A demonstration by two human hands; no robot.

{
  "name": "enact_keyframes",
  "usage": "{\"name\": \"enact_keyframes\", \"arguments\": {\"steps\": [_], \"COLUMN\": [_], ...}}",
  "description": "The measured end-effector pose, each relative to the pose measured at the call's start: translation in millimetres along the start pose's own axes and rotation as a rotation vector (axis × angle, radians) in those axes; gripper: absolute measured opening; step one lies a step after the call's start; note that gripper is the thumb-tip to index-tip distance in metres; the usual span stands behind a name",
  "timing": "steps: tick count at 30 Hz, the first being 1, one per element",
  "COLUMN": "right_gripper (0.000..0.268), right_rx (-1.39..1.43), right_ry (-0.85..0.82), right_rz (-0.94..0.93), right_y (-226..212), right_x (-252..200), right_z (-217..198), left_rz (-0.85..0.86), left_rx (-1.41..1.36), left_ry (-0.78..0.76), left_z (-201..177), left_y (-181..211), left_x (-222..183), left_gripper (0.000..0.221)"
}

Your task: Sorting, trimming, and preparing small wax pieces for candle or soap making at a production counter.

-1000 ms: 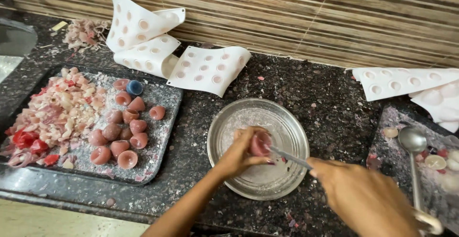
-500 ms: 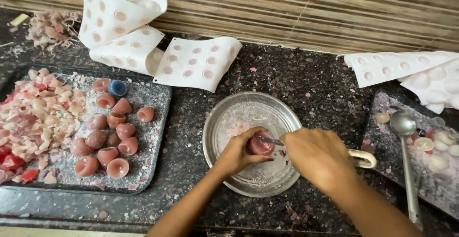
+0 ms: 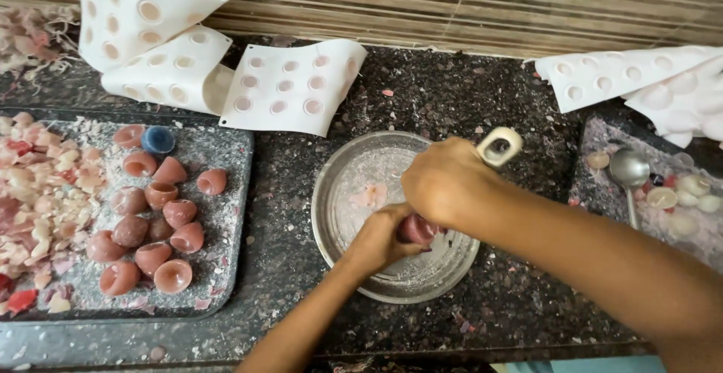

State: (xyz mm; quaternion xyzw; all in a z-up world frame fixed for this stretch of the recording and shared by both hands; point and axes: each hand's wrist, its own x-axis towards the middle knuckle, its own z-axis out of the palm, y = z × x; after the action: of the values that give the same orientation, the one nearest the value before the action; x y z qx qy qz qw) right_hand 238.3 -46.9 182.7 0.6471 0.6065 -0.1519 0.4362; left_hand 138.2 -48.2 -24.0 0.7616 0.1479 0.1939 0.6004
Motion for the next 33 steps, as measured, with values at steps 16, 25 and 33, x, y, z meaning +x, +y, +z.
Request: {"name": "enact_keyframes", "arguments": {"steps": [16,25,33], "right_gripper": [0.016,0.015,0.051], "right_rx": [0.198,0.297,0.541], "right_ry": [0.089,0.113,0.52], "right_rz": [-0.005,0.075,0.257], "right_y": [8,-2,-49], "right_x": [22,8,-1], "right_z": [71,136,238], "left_rz": [0.098,0.296,0.077], "left_rx": [0.286,0.43,0.549], "left_ry": [-0.005,-0.138,-0.296], "left_z": [6,13,19], "left_y": [7,-6,-9], "left_x": [0,7,7], "left_gripper": [0.062,0.066,0.078]}}
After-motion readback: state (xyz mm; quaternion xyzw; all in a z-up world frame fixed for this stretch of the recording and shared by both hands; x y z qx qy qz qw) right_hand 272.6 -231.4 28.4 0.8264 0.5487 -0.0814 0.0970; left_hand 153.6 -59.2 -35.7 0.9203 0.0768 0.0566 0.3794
